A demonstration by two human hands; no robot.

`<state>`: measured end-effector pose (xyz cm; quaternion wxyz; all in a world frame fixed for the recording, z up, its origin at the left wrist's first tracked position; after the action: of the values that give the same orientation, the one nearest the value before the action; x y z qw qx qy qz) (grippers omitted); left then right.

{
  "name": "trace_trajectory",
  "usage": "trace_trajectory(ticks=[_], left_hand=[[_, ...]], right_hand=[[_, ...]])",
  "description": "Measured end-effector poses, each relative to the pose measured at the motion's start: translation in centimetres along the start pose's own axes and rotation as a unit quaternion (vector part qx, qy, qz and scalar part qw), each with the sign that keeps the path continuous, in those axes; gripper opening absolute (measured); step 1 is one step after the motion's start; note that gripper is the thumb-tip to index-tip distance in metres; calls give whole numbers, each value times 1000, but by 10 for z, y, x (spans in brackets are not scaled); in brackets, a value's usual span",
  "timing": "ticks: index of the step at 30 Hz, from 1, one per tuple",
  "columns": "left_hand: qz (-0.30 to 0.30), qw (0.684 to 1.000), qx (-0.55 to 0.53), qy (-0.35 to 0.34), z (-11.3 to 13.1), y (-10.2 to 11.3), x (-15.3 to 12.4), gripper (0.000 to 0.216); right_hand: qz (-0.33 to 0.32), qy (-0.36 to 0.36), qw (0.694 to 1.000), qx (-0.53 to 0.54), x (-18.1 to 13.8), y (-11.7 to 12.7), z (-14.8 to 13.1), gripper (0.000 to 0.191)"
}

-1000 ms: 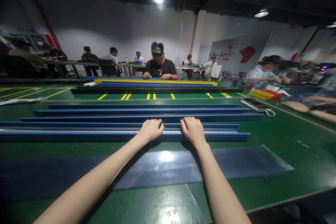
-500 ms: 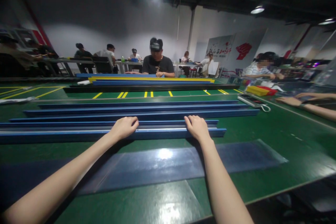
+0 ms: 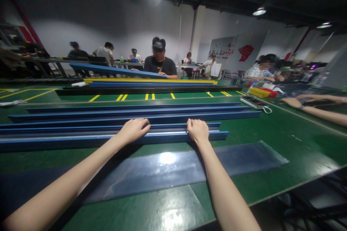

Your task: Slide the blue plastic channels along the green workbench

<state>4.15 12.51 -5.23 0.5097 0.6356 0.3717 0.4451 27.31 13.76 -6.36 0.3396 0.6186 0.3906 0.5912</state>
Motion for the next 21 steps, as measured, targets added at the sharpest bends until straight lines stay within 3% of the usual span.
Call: trace_trajectory(ticks=[9,21], left_hand=[[15,999,-21,-38,51,0,13,35],[39,999,-6,-28,39,-11,7,39]], right_hand=[[2,21,1000,-4,-8,1,-33,51],[-17,71,997,8,-8,1,-40,47]])
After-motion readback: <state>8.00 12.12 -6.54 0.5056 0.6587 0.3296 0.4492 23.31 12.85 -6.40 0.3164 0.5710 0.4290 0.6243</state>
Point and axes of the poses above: each hand's wrist, its own x-axis towards the middle knuckle, its own y-axis out of the back of the hand, z = x × y, the point moved 6 cm from there along x, towards the middle knuckle, and after that the axes turned 3 degrees about x, right-handed, at the moved point
